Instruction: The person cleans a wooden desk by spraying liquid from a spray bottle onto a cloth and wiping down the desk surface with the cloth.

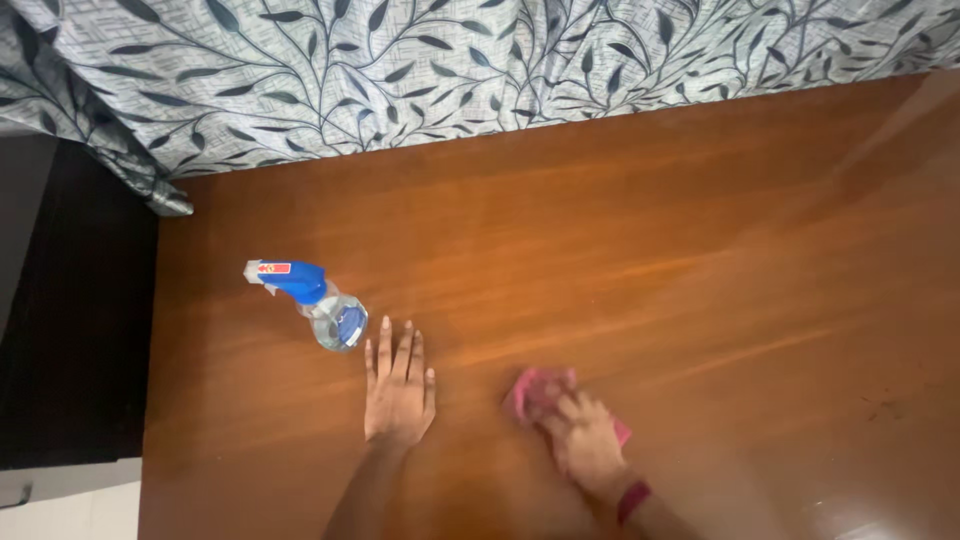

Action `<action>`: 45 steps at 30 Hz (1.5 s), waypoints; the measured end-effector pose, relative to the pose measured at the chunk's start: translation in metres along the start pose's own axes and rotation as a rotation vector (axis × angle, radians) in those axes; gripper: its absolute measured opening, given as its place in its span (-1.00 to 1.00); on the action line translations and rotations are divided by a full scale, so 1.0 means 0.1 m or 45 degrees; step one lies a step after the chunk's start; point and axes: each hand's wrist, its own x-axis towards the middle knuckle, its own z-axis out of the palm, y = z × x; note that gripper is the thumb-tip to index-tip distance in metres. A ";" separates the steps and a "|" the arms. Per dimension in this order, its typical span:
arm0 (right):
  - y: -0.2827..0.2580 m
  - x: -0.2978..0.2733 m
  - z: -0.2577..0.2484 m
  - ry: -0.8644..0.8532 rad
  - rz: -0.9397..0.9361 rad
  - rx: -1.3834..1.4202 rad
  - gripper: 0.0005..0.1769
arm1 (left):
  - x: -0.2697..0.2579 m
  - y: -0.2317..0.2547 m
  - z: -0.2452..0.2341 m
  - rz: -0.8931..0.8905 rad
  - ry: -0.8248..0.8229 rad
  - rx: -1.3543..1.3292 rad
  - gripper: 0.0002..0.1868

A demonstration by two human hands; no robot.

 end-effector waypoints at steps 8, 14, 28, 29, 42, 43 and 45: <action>0.55 0.75 0.03 0.159 0.236 -0.205 -0.41 | -0.24 -0.17 -0.09 -0.281 0.249 -0.421 -0.31; 0.78 1.28 0.30 0.147 0.592 -0.319 -0.50 | -0.28 -0.70 -0.52 -0.463 0.624 -0.333 -0.18; -0.64 1.74 1.02 0.113 0.510 -0.178 -0.32 | 0.79 -0.95 -0.71 -0.484 0.702 -1.456 -0.36; -0.76 1.70 0.99 0.059 0.419 -0.090 -0.36 | 0.77 -0.99 -0.70 -0.415 0.694 -1.588 -0.39; -1.52 1.68 0.30 0.392 0.597 1.047 -0.56 | 0.08 -1.06 -1.13 -0.451 -0.166 -1.780 -0.74; -1.60 1.73 0.30 0.381 0.573 1.082 -0.56 | 0.05 -1.05 -1.15 -0.482 -0.266 -1.786 -0.81; -1.75 1.81 0.28 0.358 0.513 1.067 -0.57 | 0.02 -1.02 -1.19 -0.517 -0.369 -1.792 -0.84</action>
